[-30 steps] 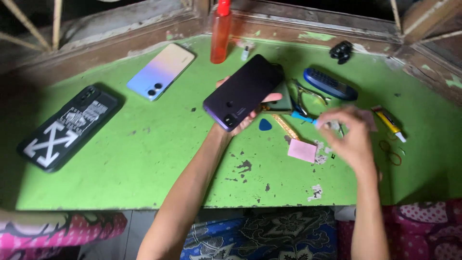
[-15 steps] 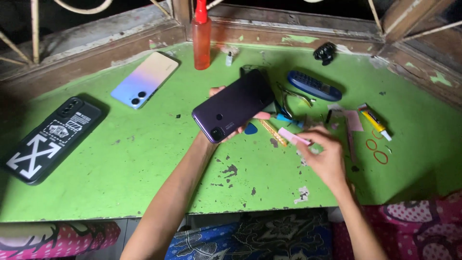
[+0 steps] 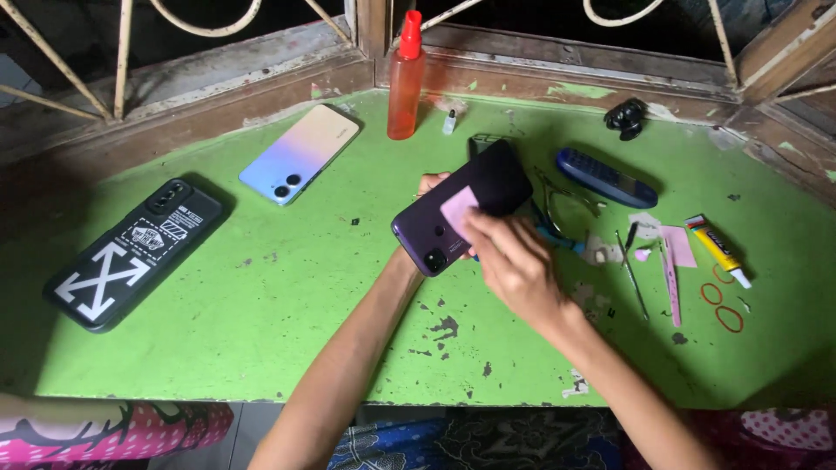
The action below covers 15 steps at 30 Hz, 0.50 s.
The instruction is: Using a plastic prying tool and a metal spudger to remove the back cover of a smartphone for repair.
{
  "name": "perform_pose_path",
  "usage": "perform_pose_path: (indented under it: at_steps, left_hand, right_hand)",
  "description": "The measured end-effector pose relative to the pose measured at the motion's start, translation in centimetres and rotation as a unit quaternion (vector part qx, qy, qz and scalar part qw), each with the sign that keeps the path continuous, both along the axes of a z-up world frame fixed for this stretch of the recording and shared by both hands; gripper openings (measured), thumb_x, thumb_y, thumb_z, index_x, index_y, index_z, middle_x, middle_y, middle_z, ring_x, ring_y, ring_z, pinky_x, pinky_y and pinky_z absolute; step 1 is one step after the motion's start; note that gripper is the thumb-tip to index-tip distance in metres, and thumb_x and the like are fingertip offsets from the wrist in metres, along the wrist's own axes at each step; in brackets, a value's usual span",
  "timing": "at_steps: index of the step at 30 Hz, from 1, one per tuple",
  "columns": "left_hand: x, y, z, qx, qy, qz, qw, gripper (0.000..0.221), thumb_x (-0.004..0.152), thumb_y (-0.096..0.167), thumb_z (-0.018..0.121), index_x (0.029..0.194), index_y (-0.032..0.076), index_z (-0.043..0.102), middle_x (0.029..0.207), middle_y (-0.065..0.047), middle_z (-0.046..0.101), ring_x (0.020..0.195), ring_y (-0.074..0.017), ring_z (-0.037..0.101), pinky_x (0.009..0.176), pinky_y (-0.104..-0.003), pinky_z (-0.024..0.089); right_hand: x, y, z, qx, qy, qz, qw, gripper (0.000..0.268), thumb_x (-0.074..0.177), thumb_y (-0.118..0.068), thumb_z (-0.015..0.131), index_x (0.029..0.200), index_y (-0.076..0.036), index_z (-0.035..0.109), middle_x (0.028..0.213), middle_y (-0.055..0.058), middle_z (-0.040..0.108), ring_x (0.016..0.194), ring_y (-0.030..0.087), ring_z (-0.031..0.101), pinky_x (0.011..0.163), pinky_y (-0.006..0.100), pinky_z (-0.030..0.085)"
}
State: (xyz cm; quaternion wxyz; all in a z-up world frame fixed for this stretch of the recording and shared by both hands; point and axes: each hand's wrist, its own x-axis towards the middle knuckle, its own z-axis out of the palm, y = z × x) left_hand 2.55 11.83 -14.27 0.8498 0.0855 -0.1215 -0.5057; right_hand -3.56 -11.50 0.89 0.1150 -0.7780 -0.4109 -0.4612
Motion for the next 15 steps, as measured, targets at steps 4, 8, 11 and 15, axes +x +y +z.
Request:
perform_pose_path:
  at_steps: [4,8,11,15]
  left_hand:
    - [-1.0,1.0,-1.1,0.014,0.010,0.005,1.000,0.073,0.078,0.056,0.061,0.122,-0.002,0.058,0.120,-0.033,0.052,0.072,-0.0544,0.069,0.053,-0.057,0.061]
    - [-1.5,0.6,-1.8,0.022,0.017,0.002,1.000,0.071,0.077,0.055,0.062,0.119,-0.002,0.059,0.116,-0.033,0.055,0.071,-0.0556,0.068,0.052,-0.059,0.061]
    - [1.1,-2.6,2.2,0.030,0.017,-0.002,0.999,0.069,0.076,0.054,0.063,0.118,-0.002,0.060,0.113,-0.032,0.057,0.071,-0.0564,0.068,0.052,-0.060,0.060]
    - [3.7,-5.5,6.5,0.048,0.021,-0.001,0.999,0.067,0.075,0.053,0.064,0.115,-0.001,0.061,0.109,-0.031,0.060,0.070,-0.0575,0.067,0.051,-0.062,0.059]
  right_hand:
    - [0.8,-2.0,-1.6,0.011,-0.031,0.033,0.999,0.013,0.094,0.008,0.067,0.096,0.003,0.078,0.105,0.015,0.076,0.074,0.026,0.072,0.067,0.035,0.057]
    - [1.8,-4.4,0.8,0.022,-0.039,-0.038,0.998,0.016,0.094,0.012,0.065,0.102,0.007,0.078,0.115,0.019,0.075,0.084,0.031,0.073,0.072,0.037,0.055]
    - [1.5,-4.6,-0.9,0.051,0.005,-0.030,0.998,0.017,0.093,0.015,0.063,0.102,0.010,0.077,0.115,0.022,0.074,0.081,0.032,0.068,0.070,0.036,0.051]
    - [1.2,-4.8,-3.3,0.049,0.017,-0.009,0.999,0.020,0.090,0.018,0.064,0.102,0.009,0.078,0.116,0.021,0.076,0.078,0.032,0.070,0.066,0.035,0.050]
